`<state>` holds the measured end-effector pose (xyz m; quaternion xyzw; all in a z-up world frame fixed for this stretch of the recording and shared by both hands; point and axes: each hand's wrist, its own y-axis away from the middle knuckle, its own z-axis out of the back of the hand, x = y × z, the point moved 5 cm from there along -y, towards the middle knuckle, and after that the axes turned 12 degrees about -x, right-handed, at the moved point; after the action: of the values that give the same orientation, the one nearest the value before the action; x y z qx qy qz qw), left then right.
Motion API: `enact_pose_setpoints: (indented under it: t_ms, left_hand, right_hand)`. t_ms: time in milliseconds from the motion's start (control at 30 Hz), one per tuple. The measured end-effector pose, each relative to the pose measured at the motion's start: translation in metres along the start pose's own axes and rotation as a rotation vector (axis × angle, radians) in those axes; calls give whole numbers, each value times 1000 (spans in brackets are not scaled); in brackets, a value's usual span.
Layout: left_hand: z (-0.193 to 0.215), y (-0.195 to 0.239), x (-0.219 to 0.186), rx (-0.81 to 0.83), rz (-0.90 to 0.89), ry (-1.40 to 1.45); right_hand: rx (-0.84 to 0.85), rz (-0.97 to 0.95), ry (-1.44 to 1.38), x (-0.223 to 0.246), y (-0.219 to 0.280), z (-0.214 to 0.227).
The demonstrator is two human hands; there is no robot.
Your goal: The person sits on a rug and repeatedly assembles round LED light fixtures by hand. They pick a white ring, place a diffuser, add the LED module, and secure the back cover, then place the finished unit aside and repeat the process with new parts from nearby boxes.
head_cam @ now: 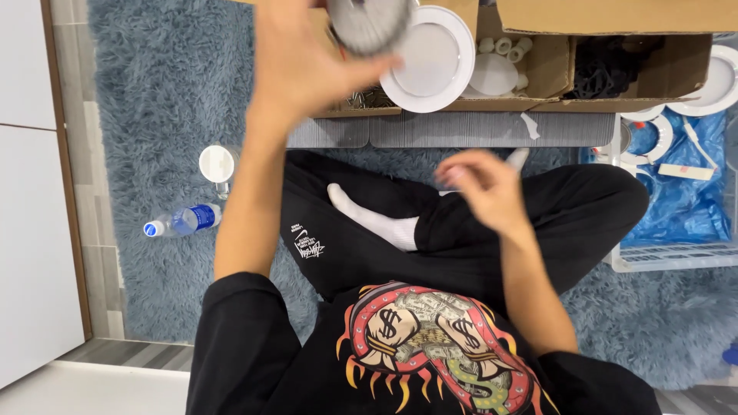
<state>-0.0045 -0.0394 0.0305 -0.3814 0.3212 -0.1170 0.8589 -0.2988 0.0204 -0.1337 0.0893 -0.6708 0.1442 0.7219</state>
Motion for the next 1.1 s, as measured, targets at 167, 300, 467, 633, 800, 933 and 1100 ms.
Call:
enact_pose_setpoints:
  t_ms: [167,300,467,633,800,933,1100]
  left_hand:
    - [-6,31,-50,197,63,241]
    - [-24,46,-64,281,28,339]
    - [-33,52,-65,312,18,316]
    - [-32,55,-52,348,128,299]
    - [-25,48,-46,300,189,377]
    - [-24,44,-36,295,229,450]
    - [-27,35,-23,280,346,540]
  right_hand:
    - [-150,319,-49,88,-27,23]
    - [-103,429,95,112,-43,15]
    - [-135,453,208,112,-51,6]
    - [-97,274,-85,86,-63,10]
    - [-113,280,-135,84,-76,11]
    - [-110,358,-97,84,-89,10]
    - [-91,301,-84,83,-97,6]
